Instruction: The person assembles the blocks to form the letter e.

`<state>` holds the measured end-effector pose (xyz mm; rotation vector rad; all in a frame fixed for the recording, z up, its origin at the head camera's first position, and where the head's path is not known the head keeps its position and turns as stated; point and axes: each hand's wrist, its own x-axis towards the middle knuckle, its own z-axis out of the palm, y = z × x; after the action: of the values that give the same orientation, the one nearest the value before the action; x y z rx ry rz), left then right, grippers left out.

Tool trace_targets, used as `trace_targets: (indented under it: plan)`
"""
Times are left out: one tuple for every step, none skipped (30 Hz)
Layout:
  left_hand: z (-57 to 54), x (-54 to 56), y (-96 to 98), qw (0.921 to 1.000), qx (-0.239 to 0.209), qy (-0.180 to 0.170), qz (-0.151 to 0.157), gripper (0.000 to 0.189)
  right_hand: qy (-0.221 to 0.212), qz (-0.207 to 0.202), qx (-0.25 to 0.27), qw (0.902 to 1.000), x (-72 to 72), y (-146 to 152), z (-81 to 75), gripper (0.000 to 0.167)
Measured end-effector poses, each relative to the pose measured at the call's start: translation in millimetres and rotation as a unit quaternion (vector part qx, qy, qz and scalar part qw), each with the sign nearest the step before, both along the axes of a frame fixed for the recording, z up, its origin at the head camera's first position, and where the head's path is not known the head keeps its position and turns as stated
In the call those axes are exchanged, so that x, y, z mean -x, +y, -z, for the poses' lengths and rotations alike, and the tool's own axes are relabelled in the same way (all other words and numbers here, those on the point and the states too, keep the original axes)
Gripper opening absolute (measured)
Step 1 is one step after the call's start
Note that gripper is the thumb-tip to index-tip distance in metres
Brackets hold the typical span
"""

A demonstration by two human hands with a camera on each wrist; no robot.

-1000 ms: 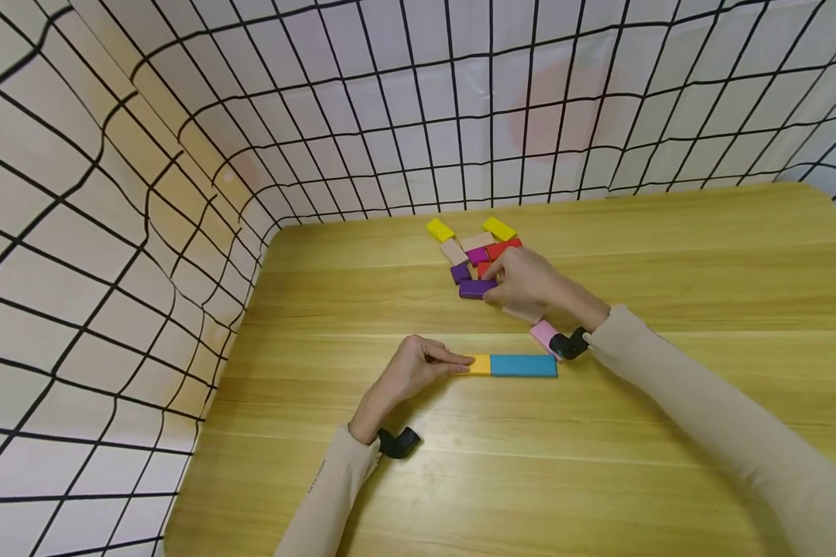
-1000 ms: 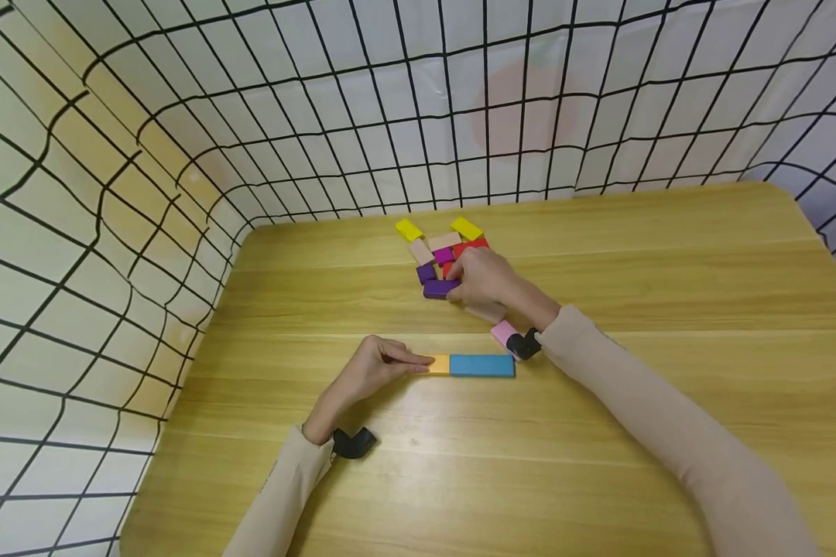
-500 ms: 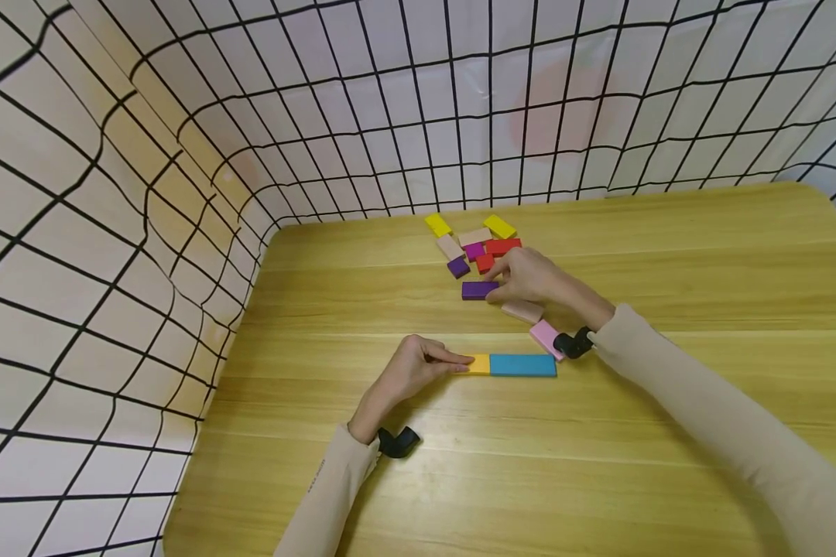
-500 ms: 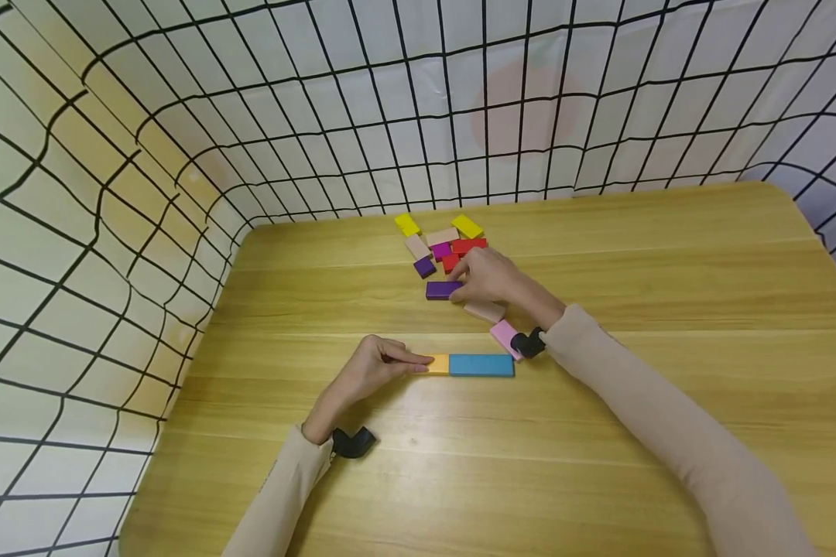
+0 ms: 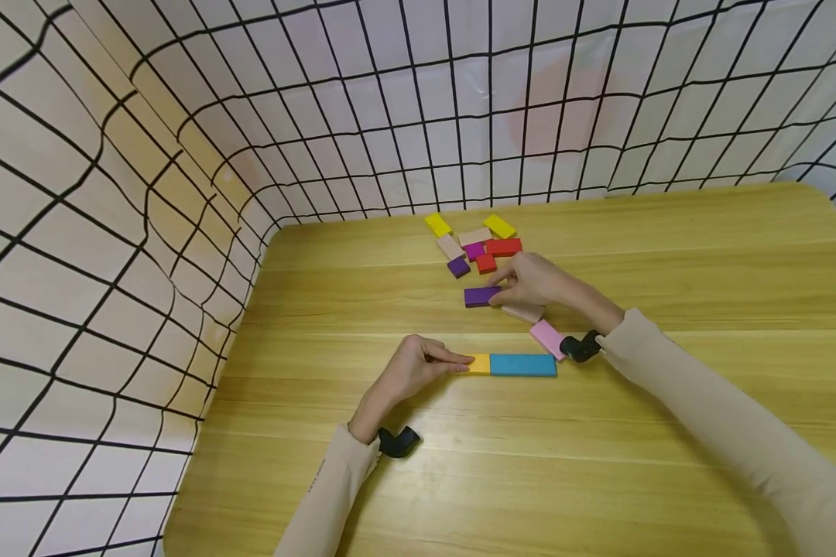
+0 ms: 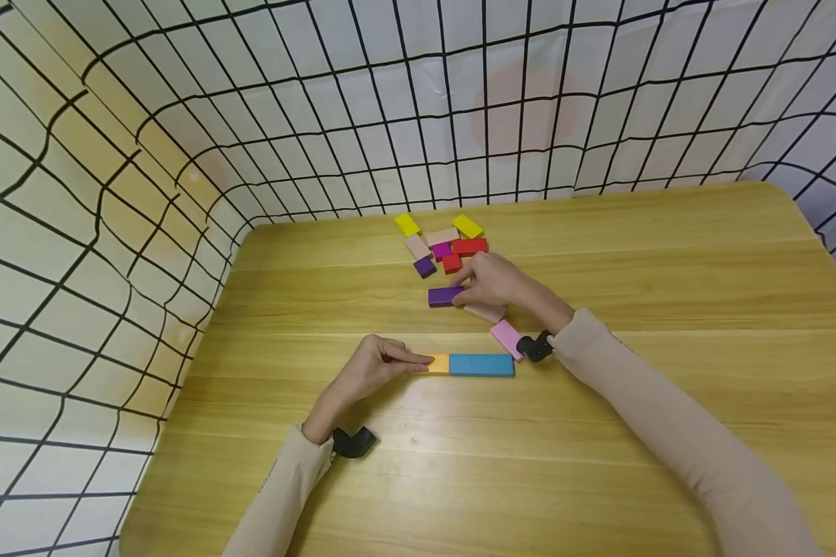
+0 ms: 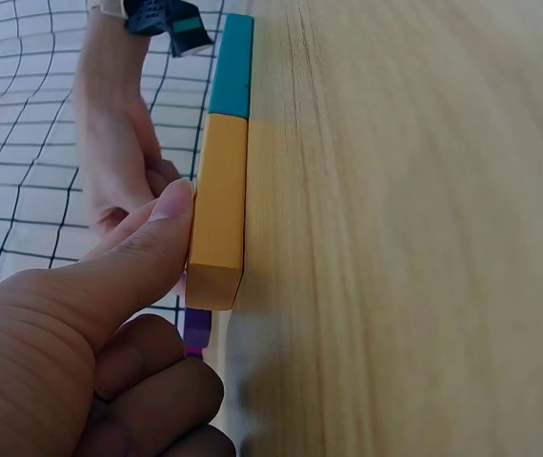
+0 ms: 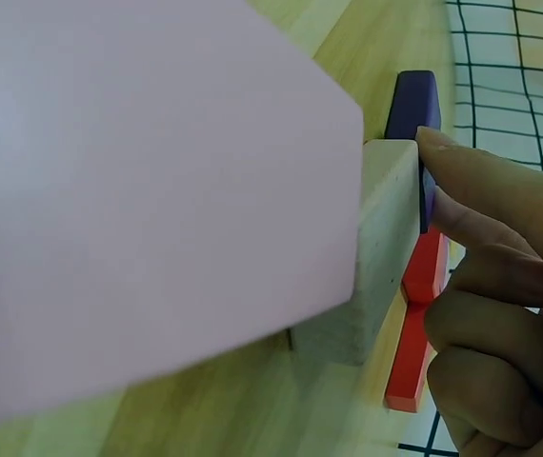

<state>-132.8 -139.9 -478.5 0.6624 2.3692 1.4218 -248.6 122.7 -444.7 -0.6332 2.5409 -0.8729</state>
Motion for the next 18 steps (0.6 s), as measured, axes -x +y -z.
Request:
trace_targets:
  plan:
    - [0.0,0.0,0.0,1.0000,-0.001,-0.001,0.000,0.015,-0.001,-0.001,0.001,1.0000,0.2,0.4,0.3,0.037]
    - [0.1,0.0,-0.1,1.0000,-0.002,-0.001,0.000,0.015,-0.002,-0.002,0.002,1.0000,0.3,0.7,0.4,0.038]
    - [0.1,0.0,-0.2,1.0000,-0.002,-0.002,0.001,0.015,-0.002,-0.003,0.003,1.0000,0.2,1.0,0.5,0.038]
    - [0.1,0.0,-0.3,1.0000,-0.003,-0.002,0.001,0.015,-0.002,-0.003,0.004,1.0000,0.2,1.3,0.8,0.038]
    - [-0.1,-0.1,-0.4,1.0000,-0.003,-0.002,0.001,0.015,-0.001,-0.004,0.004,1.0000,0.2,1.5,1.1,0.038]
    - [-0.4,-0.1,-0.4,1.0000,-0.004,-0.002,0.001,0.015,0.000,-0.005,0.005,1.0000,0.2,1.7,1.6,0.037]
    - [-0.4,-0.2,-0.4,1.0000,-0.004,-0.002,0.001,0.015,0.001,-0.006,0.006,1.0000,0.3,2.0,2.0,0.037]
    - [-0.5,-0.2,-0.4,1.0000,-0.003,-0.002,0.001,0.015,0.001,-0.006,0.006,1.0000,0.2,2.2,2.6,0.037]
    - [-0.6,-0.3,-0.4,1.0000,-0.003,-0.002,0.000,0.015,0.003,-0.006,0.007,1.0000,0.2,2.5,3.2,0.037]
    - [-0.8,-0.4,-0.3,1.0000,-0.003,-0.003,0.000,0.015,0.003,-0.005,0.007,1.0000,0.2,2.6,3.9,0.037]
    - [-0.9,-0.4,-0.3,1.0000,-0.002,-0.003,-0.001,0.015,0.002,-0.004,0.009,1.0000,-0.1,2.6,4.2,0.037]
    - [-0.9,-0.4,-0.3,1.0000,-0.001,-0.003,-0.001,0.015,0.001,-0.002,0.011,0.9999,-0.4,2.7,4.7,0.037]
    - [-0.8,-0.4,-0.3,1.0000,0.000,-0.004,-0.002,0.015,0.002,-0.001,0.012,0.9999,-0.6,2.8,5.2,0.037]
    - [-1.0,-0.5,-0.2,1.0000,0.001,-0.004,-0.003,0.015,0.002,0.001,0.013,0.9999,-1.0,2.7,5.6,0.037]
    - [-1.1,-0.6,-0.2,1.0000,0.002,-0.003,-0.003,0.015,0.003,0.003,0.015,0.9999,-1.4,2.8,5.9,0.037]
    - [-0.9,-0.4,-0.2,1.0000,0.003,-0.002,-0.002,0.015,0.003,0.005,0.017,0.9998,-1.7,2.8,6.4,0.036]
    - [-0.7,-0.4,-0.2,1.0000,0.003,0.000,-0.002,0.015,0.004,0.005,0.019,0.9998,-1.8,2.9,6.8,0.036]
    - [-0.7,-0.3,-0.1,1.0000,0.003,0.001,0.000,0.015,0.005,0.005,0.020,0.9998,-1.9,3.2,7.3,0.035]
